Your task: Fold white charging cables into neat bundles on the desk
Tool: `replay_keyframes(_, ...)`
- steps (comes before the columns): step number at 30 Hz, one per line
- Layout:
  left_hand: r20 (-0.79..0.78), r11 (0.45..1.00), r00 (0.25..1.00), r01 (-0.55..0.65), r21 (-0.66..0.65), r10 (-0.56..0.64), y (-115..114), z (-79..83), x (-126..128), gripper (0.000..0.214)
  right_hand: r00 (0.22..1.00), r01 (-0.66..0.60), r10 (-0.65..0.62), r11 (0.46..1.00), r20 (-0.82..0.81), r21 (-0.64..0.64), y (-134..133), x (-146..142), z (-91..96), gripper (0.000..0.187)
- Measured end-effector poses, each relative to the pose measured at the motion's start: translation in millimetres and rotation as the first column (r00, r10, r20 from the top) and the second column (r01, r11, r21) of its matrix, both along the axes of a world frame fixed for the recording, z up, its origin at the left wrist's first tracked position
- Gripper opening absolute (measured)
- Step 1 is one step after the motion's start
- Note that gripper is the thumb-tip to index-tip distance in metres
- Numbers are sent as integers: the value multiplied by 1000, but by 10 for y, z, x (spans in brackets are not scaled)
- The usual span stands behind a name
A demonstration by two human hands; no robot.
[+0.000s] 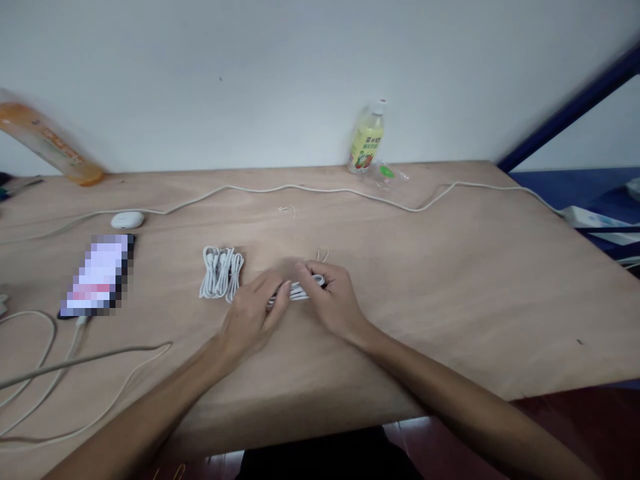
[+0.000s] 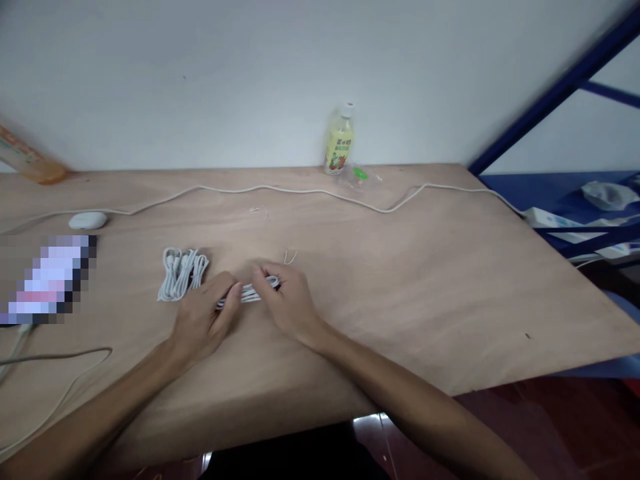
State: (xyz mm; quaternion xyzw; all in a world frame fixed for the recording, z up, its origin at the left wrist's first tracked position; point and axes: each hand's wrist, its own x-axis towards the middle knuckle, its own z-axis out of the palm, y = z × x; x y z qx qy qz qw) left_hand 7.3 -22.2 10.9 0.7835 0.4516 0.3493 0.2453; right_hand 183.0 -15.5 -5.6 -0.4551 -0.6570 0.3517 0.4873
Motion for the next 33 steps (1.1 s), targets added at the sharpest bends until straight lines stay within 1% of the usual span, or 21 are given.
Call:
replay_keyframes(2,-24,999,999,-23,37,24,10,-12,-9,32,999,-36,35,999,-17,-14,-32,-26,-7,41)
replay_keyframes(3,-27,999,999,-36,40,38,11,-15,-9,32,999,-37,37,999,1,15,-47,-31,-17,39)
replay_keyframes(5,-19,998,998,-64,13,64,4,-14,0,32,996,-21,7,987,90,162,-68,-22,-46,35)
replay_keyframes(6,-10,997,997,-76,-11,76,-3,-11,8,33,988,-17,-25,964,153,266,-71,-11,-61,33)
replay_keyframes(8,16,993,995,-101,-67,102,-20,-6,25,37,952,-26,-120,884,281,467,-65,11,-94,31)
replay_keyframes(9,31,989,993,-113,-93,116,-28,-6,32,39,927,-37,-171,845,334,534,-58,19,-111,32)
replay_keyframes(10,42,986,991,-120,-114,125,-34,-7,37,42,904,-43,-214,816,370,576,-50,24,-128,34)
replay_keyframes(12,48,983,991,-120,-137,128,-41,-17,40,48,881,-36,-260,796,396,604,-40,20,-162,39)
replay_keyframes(14,32,990,995,-87,-114,92,-39,-35,36,50,890,-17,-251,816,381,578,-45,3,-190,43)
replay_keyframes(16,7,999,999,-51,-15,51,-26,-62,29,47,914,12,-212,866,346,501,-62,-17,-199,45)
replay_keyframes(17,-6,998,999,-32,63,33,-17,-79,25,45,927,25,-186,897,325,442,-72,-27,-194,45)
replay_keyframes(18,-20,988,1000,-12,152,15,-6,-98,21,43,942,36,-156,927,298,374,-81,-34,-183,46)
replay_keyframes(20,-48,946,999,26,323,-11,19,-137,14,41,971,36,-85,976,223,215,-90,-42,-148,48)
replay_keyframes(22,-71,903,997,69,424,-43,45,-166,9,40,990,-17,9,999,138,52,-81,-37,-110,50)
replay_keyframes(24,-80,901,995,84,425,-55,66,-177,7,40,990,-108,113,992,83,-62,-62,-23,-87,51)
replay_keyframes(26,-70,932,996,72,354,-51,77,-169,9,41,982,-159,165,985,89,-73,-46,-5,-80,50)
replay_keyframes(27,-59,950,997,58,305,-42,79,-161,11,42,981,-153,155,988,119,-28,-43,2,-79,49)
replay_keyframes(29,-26,978,999,25,209,-20,77,-145,15,45,972,-97,59,982,226,162,-48,10,-77,45)
replay_keyframes(30,-5,987,1000,4,161,-3,74,-140,17,47,959,-68,-16,956,283,285,-53,11,-72,42)
replay_keyframes(31,19,993,1000,-19,117,17,69,-136,21,50,939,-49,-95,913,330,404,-59,12,-65,40)
replay_keyframes(33,64,998,997,-52,42,49,57,-135,31,55,894,-33,-237,811,380,584,-64,11,-46,38)
